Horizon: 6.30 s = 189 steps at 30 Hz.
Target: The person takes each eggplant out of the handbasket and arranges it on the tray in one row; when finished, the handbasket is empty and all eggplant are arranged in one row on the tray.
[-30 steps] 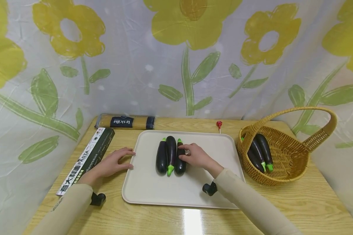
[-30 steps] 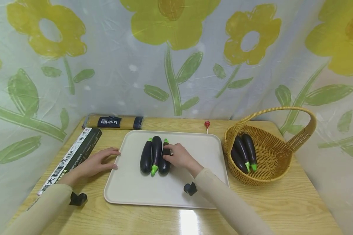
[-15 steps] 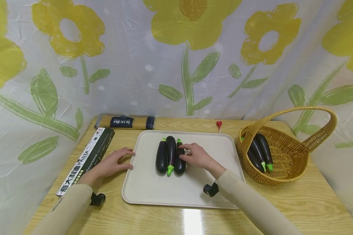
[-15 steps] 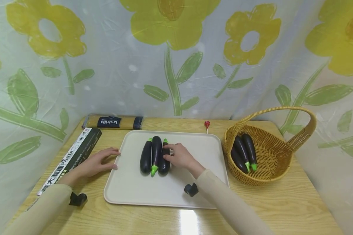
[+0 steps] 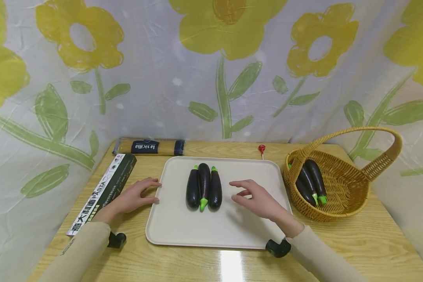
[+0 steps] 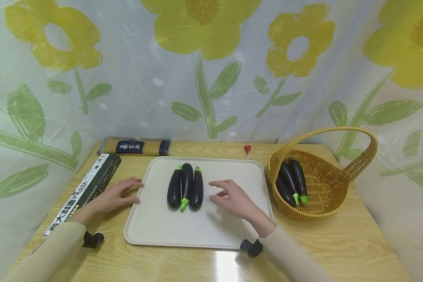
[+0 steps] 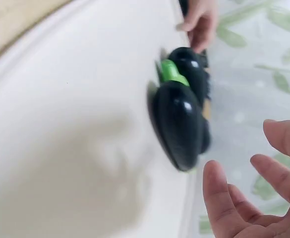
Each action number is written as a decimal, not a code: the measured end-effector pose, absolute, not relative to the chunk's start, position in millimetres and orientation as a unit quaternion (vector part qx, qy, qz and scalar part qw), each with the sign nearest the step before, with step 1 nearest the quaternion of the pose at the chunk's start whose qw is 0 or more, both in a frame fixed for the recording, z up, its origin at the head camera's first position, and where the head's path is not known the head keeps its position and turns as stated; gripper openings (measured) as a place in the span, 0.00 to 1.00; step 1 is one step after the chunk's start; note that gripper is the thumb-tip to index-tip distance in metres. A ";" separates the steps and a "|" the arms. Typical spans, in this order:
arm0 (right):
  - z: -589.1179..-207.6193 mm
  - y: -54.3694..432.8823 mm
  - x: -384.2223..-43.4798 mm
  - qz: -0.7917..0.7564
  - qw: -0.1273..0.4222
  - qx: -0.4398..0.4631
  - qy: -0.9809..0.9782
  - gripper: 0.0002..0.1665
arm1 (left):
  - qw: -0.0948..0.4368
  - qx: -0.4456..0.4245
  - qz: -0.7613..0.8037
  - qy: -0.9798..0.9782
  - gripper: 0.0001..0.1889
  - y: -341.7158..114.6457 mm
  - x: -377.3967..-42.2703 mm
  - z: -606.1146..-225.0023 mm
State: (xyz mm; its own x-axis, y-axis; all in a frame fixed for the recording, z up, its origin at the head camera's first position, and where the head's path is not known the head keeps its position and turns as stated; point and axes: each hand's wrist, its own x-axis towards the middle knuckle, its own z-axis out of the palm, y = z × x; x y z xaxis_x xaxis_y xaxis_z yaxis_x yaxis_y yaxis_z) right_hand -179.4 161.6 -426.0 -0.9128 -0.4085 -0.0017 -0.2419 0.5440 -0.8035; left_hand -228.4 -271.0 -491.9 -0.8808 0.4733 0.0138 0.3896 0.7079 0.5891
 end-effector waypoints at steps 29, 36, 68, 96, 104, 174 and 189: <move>-370.5 363.7 -182.5 -0.406 0.053 -0.027 0.912 0.38 | 0.074 0.231 0.304 0.921 0.29 -271.8 -229.8 -493.7; -379.0 392.2 -219.0 -0.403 0.078 -0.035 0.911 0.40 | 0.079 0.227 0.305 0.921 0.29 -272.3 -229.3 -492.9; -425.3 418.9 -251.8 -0.524 0.195 -0.032 0.828 0.37 | 0.068 0.240 0.308 0.918 0.27 -270.4 -226.4 -489.0; -430.3 421.4 -251.6 -0.523 0.240 -0.024 0.818 0.36 | 0.074 0.234 0.306 0.920 0.26 -268.7 -225.4 -486.1; -430.1 422.0 -249.4 -0.510 0.230 -0.035 0.828 0.34 | 0.075 0.232 0.305 0.921 0.27 -269.3 -225.5 -486.2; -344.2 270.7 -141.0 -0.489 0.121 -0.163 0.849 0.24 | 0.071 0.235 0.305 0.920 0.26 -268.4 -225.9 -486.8; -389.5 204.3 -194.9 -0.495 0.141 -0.162 0.842 0.25 | 0.073 0.232 0.301 0.922 0.27 -270.2 -227.3 -488.5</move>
